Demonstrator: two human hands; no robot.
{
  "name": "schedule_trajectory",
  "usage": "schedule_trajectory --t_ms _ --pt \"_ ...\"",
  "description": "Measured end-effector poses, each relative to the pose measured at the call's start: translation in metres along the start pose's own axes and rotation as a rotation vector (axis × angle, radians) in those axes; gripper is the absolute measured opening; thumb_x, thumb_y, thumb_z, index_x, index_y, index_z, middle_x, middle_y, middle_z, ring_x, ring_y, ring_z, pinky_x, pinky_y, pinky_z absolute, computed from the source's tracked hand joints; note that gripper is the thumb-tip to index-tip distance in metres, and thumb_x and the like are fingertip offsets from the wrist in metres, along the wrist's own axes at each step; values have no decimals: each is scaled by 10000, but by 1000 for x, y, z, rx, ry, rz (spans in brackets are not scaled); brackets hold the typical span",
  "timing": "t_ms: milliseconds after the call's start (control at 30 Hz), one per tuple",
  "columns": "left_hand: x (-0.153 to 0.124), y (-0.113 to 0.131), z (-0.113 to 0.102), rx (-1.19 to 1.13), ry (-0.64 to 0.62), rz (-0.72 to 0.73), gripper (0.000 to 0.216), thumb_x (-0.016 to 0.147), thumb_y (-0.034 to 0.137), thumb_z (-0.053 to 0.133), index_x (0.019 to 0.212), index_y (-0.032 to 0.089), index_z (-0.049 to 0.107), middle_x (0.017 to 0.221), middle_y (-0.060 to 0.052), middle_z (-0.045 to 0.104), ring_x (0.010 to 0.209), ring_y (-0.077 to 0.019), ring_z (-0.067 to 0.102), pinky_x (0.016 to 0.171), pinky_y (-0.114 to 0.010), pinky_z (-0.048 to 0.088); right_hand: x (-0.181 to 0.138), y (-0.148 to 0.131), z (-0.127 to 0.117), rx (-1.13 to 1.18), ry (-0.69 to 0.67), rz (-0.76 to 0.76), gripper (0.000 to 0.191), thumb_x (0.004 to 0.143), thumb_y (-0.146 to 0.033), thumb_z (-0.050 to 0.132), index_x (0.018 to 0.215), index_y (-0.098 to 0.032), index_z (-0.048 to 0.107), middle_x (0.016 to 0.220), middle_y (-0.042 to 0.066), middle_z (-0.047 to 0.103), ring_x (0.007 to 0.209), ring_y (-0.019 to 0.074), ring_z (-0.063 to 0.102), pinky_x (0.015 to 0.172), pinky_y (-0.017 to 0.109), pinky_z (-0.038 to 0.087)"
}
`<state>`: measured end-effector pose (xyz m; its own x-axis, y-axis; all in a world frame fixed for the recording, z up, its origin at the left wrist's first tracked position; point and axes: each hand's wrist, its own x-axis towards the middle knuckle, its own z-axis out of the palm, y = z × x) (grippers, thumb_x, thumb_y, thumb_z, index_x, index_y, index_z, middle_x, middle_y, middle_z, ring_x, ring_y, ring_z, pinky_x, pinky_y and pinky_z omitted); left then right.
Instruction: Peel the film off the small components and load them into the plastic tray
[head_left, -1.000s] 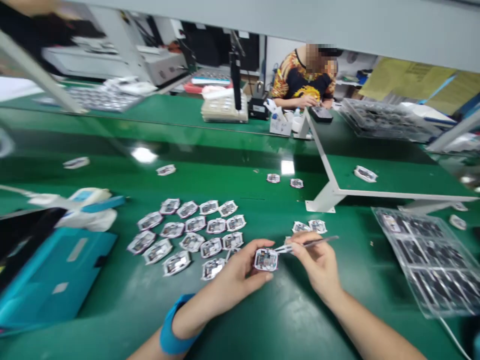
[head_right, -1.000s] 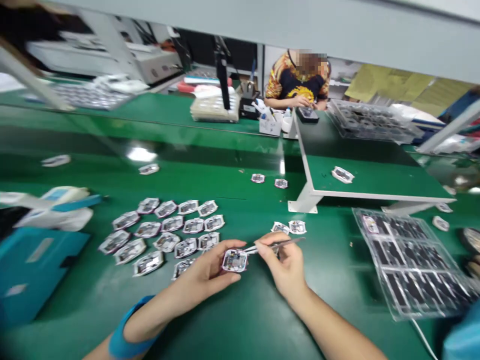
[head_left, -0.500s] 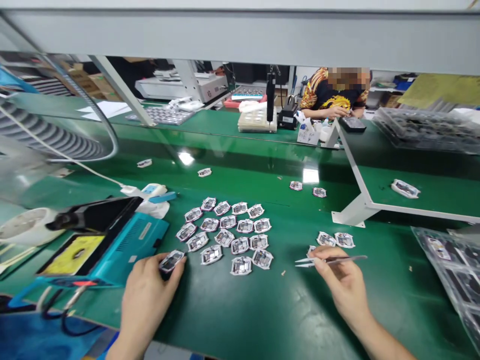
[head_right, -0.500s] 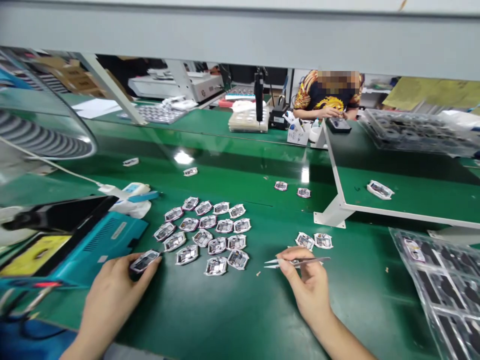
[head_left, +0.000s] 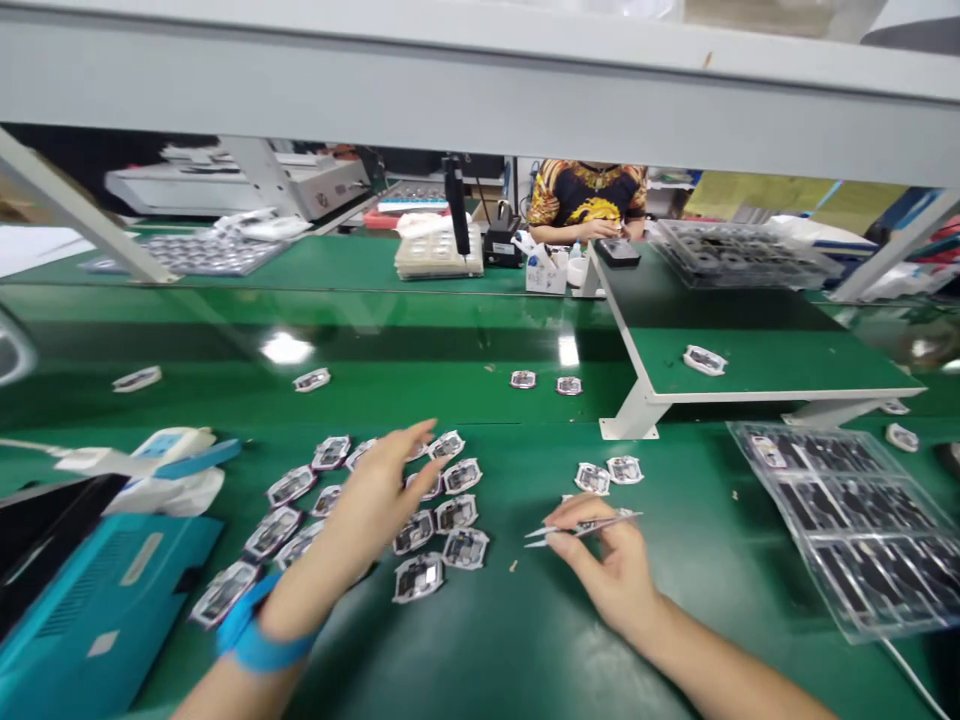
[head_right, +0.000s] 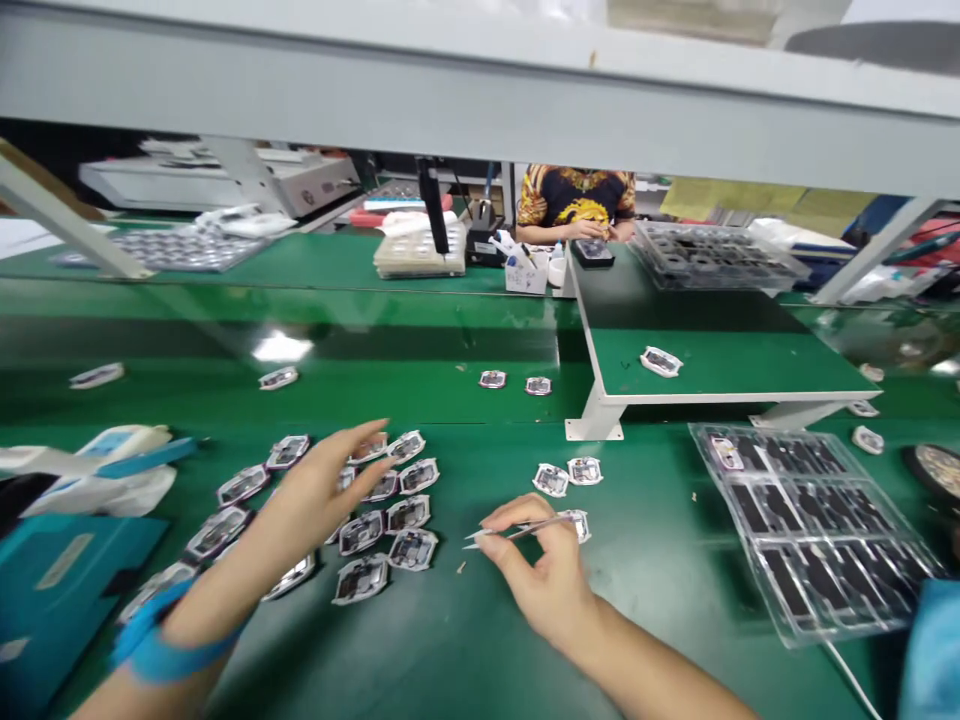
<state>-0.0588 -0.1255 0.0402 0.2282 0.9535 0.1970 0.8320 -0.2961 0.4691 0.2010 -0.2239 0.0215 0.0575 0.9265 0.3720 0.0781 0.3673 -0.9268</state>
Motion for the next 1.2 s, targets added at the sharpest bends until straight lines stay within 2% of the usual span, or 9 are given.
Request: schedule_trajectory --t_ms 67,200,333,433,567,733,933,1100,1200 --pt "45 10 24 -70 -114 13 489 879 397 547 1292 136 562 1185 -153 689 1103 -318 617 966 -439 481 0 -2 0 -49 -3 -45 55 831 -178 709 849 -225 685 823 42 751 782 198 705 739 334 556" --pt "119 20 70 -60 -101 -12 523 812 312 687 1275 95 580 1334 -214 609 1300 -390 465 1087 -522 347 2 -5 0 -111 -17 -89 48 837 -190 709 851 -225 680 833 48 762 778 204 716 728 341 555" --pt "152 22 94 -104 -87 -48 451 854 322 698 1264 168 589 1440 -141 514 1360 -363 398 1112 -603 278 3 -8 -1 -140 -36 -133 38 847 -207 705 855 -221 671 827 54 761 772 205 718 722 343 556" --pt "156 23 95 -191 -88 -61 299 872 330 683 1125 175 652 1375 -103 562 1311 -325 456 1098 -588 303 4 -10 -2 -143 -49 -150 43 851 -208 705 859 -224 666 821 53 759 766 204 717 720 346 555" --pt "135 32 86 -392 -101 -84 283 732 301 759 958 180 637 1061 -97 704 1106 -313 602 985 -477 438 3 -11 -3 -119 -17 -153 49 846 -193 709 868 -220 674 825 56 756 772 202 711 720 345 554" --pt "59 57 68 -703 -210 -140 436 745 311 665 1121 155 509 921 -70 729 774 -211 688 724 -351 547 3 -10 -5 -52 88 -175 83 840 -165 713 874 -237 690 842 47 761 785 200 705 752 359 550" --pt "-30 81 49 -1038 -413 -254 533 803 314 685 1297 194 524 1108 -87 728 1023 -233 676 860 -345 538 5 -7 -3 -52 84 -180 32 856 -217 710 864 -249 710 835 47 778 786 211 721 755 379 557" --pt "-54 83 60 -1099 -424 -253 557 793 318 688 1308 196 515 1242 -110 687 1128 -252 649 1007 -390 501 3 -1 2 -111 10 -203 33 865 -234 702 842 -253 716 816 44 788 765 215 734 744 390 562" --pt "-57 81 65 -1083 -381 -235 540 793 304 668 1301 198 518 1244 -110 685 1108 -249 660 1008 -400 510 2 0 2 -160 -15 -231 57 862 -204 698 862 -258 714 818 41 787 757 217 735 744 396 561"
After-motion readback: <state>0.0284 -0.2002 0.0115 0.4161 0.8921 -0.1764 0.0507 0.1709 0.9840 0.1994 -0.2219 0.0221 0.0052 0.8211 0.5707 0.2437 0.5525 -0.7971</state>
